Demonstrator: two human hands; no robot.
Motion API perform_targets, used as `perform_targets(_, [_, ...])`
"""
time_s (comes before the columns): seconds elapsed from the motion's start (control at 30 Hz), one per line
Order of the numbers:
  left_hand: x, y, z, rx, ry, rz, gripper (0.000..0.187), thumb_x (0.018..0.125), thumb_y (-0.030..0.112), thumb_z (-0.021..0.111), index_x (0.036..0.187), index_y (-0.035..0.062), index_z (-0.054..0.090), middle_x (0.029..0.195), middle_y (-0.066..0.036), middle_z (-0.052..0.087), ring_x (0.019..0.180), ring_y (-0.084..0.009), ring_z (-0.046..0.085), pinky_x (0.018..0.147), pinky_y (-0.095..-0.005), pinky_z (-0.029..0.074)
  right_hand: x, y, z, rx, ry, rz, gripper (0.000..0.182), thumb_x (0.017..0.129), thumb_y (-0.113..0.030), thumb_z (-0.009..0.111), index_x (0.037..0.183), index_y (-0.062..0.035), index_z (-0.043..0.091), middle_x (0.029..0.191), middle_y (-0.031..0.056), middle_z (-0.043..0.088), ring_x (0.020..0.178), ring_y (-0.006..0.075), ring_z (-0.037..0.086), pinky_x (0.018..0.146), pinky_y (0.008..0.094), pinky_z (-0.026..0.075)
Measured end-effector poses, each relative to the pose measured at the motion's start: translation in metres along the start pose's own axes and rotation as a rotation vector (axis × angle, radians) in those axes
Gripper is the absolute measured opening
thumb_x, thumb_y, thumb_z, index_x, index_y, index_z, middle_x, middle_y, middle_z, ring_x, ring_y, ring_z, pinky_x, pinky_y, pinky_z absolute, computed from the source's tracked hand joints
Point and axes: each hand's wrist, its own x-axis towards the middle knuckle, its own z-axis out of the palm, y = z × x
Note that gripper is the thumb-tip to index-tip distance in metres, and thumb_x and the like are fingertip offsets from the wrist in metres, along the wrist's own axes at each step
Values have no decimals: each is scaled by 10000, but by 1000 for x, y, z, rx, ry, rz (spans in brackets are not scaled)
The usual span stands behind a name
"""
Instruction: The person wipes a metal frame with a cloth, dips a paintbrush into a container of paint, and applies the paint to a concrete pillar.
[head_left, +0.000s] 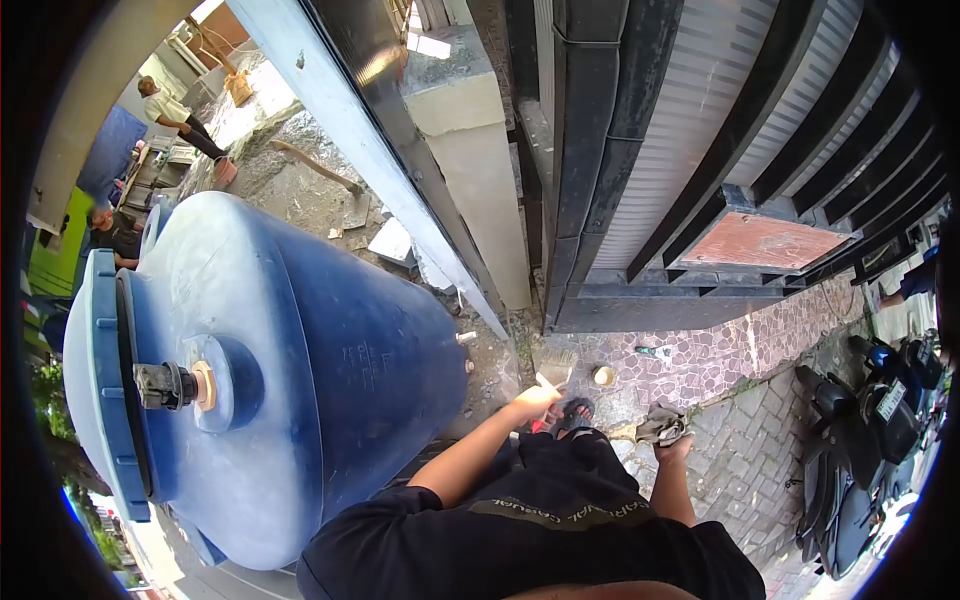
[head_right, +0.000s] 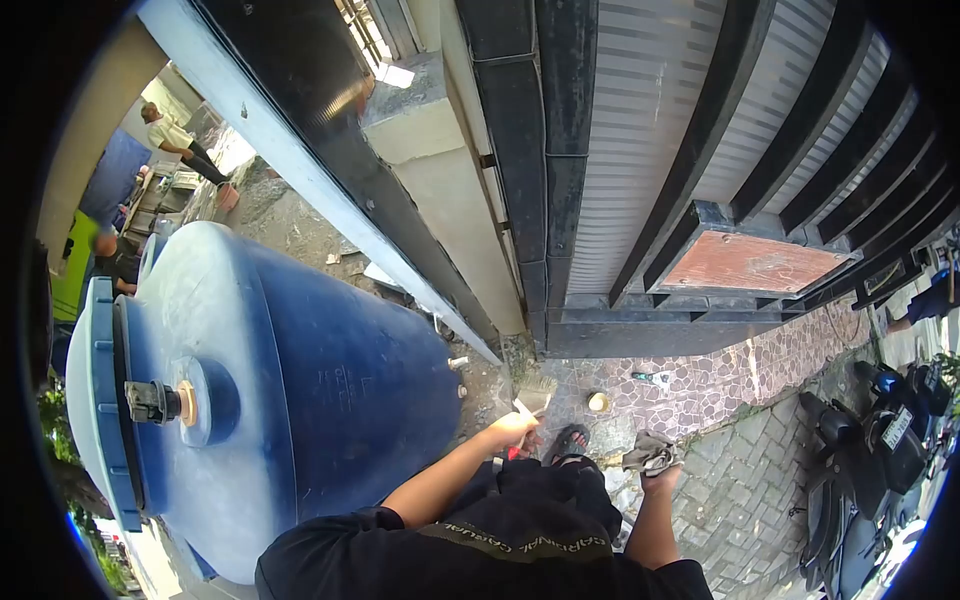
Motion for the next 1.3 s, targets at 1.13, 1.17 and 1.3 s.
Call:
perform_targets(1.13, [122,-91,175,-116,290,5,477,853,403,598,1068,-21,559,997,-121,643,839,-234,628,658,-373,533,137,-175,-73,-158,39,73,577,965,-473,207,1232,-65,515,1163,95,594,1099,267,549,963,435,429])
perform_targets(1.17, [125,-93,184,-112,292,-2,477,853,403,598,1068,-21,559,997,-121,643,839,-234,628,658,-373,533,136,-179,-79,-113,90,78,582,961,-479,205,1231,-70,519,1160,91,596,1092,267,552,961,430,429])
perform_targets(1.3, [129,-95,200,-14,311,-40,452,863,392,590,1139,37,539,1034,-123,646,851,-238,634,687,-380,534,130,-187,-92,11,43,159,603,950,-500,199,1230,-80,528,1163,84,597,1064,273,560,948,420,432])
